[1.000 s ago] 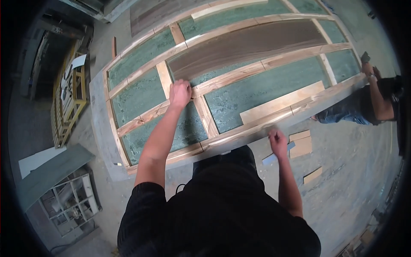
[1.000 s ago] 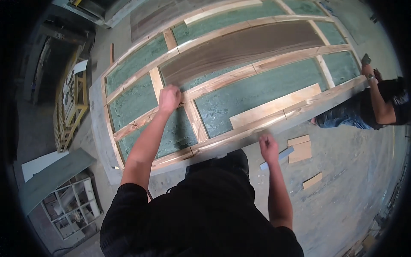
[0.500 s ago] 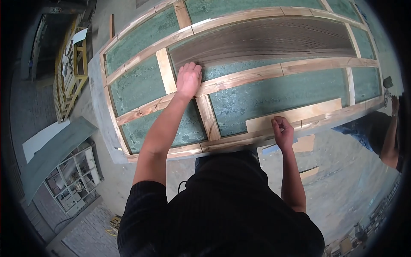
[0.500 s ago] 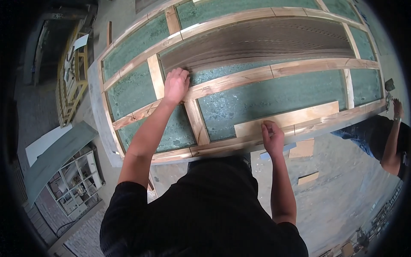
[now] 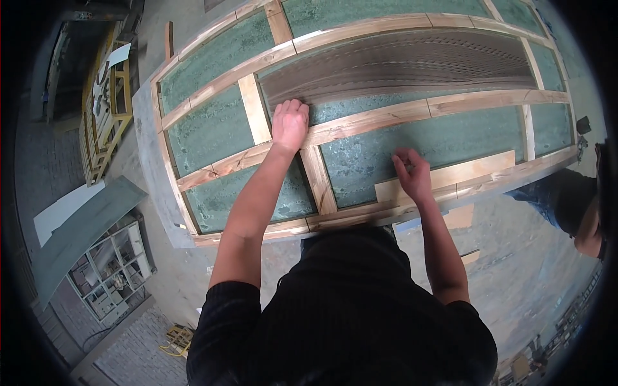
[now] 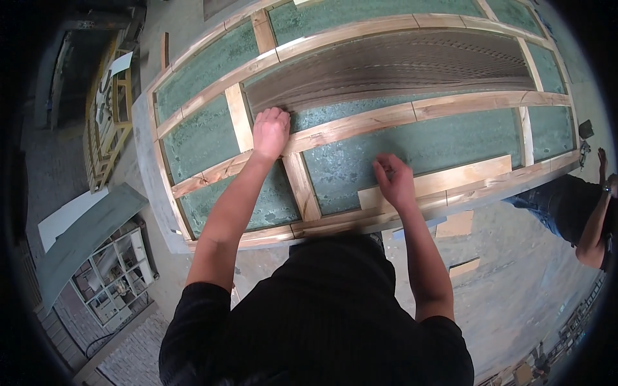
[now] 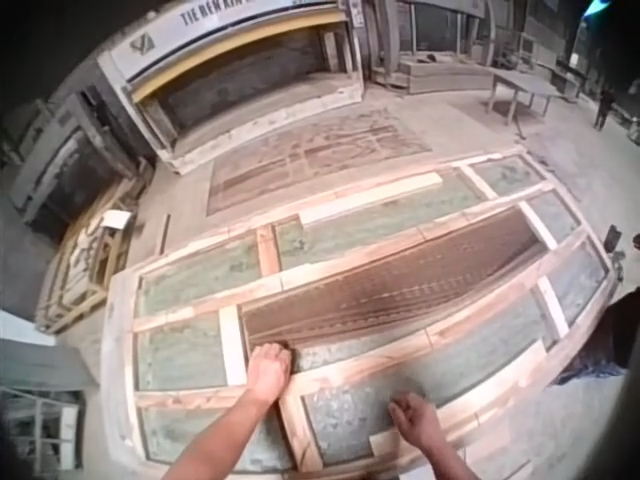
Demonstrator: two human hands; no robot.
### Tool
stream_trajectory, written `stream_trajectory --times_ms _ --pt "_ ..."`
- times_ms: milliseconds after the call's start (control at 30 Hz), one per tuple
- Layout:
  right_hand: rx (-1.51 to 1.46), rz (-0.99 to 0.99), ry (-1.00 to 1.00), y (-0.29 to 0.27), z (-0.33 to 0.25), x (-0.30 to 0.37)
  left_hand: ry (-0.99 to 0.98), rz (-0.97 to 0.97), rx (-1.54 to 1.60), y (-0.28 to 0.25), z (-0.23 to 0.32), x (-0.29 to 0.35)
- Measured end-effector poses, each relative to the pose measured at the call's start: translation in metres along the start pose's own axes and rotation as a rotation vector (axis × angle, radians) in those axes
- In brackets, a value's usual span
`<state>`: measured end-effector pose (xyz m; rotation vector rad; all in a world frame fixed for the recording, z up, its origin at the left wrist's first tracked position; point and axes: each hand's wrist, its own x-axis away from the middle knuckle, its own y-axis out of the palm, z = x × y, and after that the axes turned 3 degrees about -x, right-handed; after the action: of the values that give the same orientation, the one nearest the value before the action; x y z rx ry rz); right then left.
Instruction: Assembling a large wooden frame by inserting and securing mesh-like panels into designated slots using a powered tool.
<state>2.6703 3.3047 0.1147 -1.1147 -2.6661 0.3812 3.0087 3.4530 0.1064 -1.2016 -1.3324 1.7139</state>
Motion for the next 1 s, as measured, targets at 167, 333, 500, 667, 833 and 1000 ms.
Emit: stream_trajectory --times_ms 167,333,500,667,833,1000 --pt "-0.016 -0.044 0.107 0.004 0.011 0.022 0.028 0.006 0.003 0.001 0.0 -0.003" --pt "-0.001 -0.028 0.071 0.003 0.019 0.029 0.022 -0.001 -0.047 0.001 0.0 -0.005" --pt "-0.024 -0.029 0.119 -0.002 0.02 0.03 0.043 0.018 -0.054 0.004 0.0 -0.003" --pt "-0.027 -0.013 0.114 -0.003 0.018 0.032 0.024 -0.061 -0.092 0.002 0.008 -0.007" --pt "-0.048 0.018 0.008 0.0 0.02 0.031 -0.011 -0.12 -0.089 -0.007 0.013 -0.008" --pt "-0.038 0.001 0.045 -0.002 0.021 0.03 0.018 -0.176 0.011 -0.031 0.017 -0.004"
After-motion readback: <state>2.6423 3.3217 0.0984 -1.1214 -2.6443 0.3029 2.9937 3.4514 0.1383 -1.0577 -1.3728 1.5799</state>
